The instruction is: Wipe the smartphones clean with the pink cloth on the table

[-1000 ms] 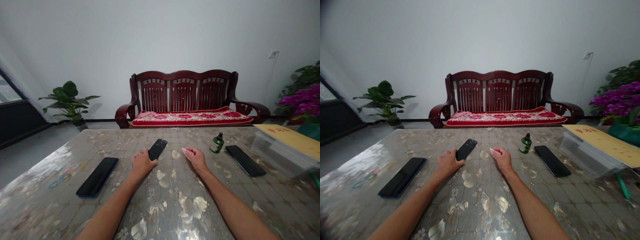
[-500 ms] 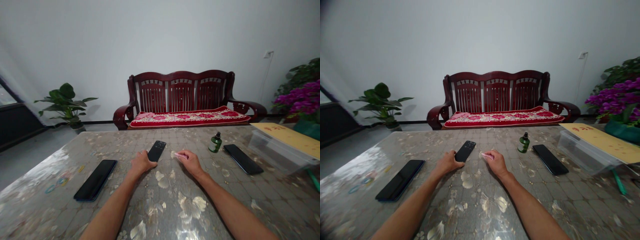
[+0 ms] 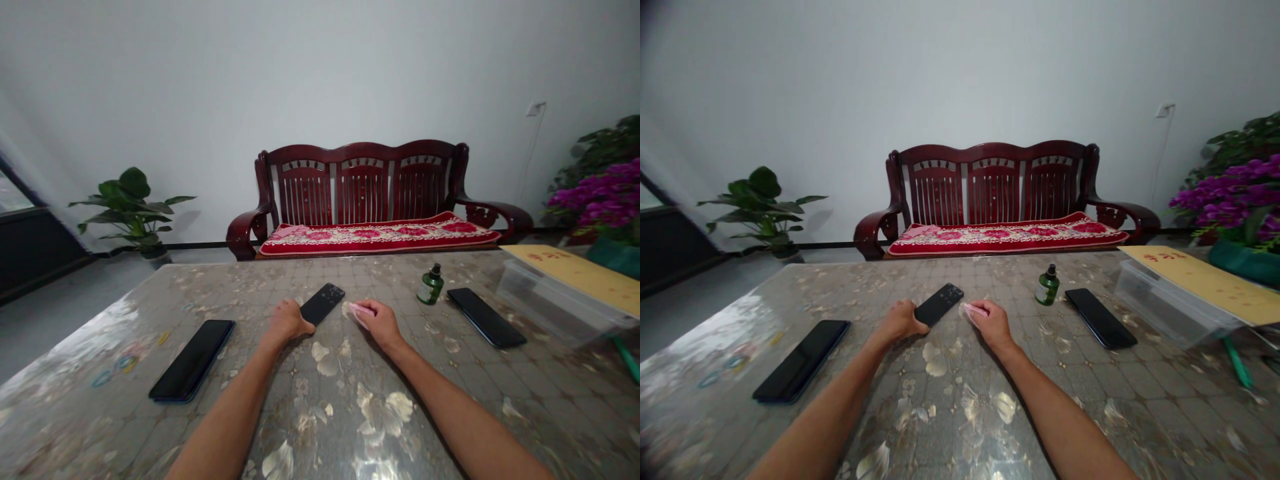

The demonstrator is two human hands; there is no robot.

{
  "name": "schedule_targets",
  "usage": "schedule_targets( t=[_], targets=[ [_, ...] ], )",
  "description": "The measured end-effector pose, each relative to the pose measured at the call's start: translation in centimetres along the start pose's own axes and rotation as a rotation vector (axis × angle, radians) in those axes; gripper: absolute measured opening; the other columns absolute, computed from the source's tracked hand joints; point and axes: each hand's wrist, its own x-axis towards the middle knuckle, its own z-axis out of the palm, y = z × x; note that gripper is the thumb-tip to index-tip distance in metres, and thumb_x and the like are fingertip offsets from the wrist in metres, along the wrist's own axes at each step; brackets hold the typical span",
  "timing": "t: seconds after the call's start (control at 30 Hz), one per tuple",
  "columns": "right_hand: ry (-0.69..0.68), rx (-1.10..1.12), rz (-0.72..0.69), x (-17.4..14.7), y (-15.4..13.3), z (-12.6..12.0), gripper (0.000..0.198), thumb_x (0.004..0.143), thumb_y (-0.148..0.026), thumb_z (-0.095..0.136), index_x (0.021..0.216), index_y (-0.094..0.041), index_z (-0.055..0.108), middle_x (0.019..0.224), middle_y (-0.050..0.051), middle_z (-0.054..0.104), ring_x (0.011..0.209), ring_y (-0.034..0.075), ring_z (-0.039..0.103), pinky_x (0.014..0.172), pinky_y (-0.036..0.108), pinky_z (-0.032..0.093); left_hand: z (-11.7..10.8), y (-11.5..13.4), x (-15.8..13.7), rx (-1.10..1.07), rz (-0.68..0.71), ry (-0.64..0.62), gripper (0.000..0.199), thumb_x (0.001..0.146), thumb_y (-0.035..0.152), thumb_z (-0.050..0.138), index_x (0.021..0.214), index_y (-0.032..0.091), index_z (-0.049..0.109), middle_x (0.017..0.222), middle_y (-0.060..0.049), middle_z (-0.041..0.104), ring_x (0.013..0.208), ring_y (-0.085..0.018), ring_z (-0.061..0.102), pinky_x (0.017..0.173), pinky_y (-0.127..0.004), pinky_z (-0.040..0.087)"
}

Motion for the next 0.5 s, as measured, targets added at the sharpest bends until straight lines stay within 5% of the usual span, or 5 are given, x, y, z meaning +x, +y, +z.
schedule_targets(
  t=[0.5],
  targets=[
    [0.067,0.09,0.05,0.3,0.1,-0.1,0.038,0.063,-0.047,0.075,0.085,-0.016,0.077,0.084,0.008,0.076,0.076,0.023,0.067,0.072,0.032,0.051,1.1,-0.8,0.1,-0.195,0.149,0.01,0.066,0.051,0.038,0.087,0.108,0.016,0.062,0.114,-0.012,0.068,0.107,-0.029,0.064,0.084,-0.03,0.048]
  ],
)
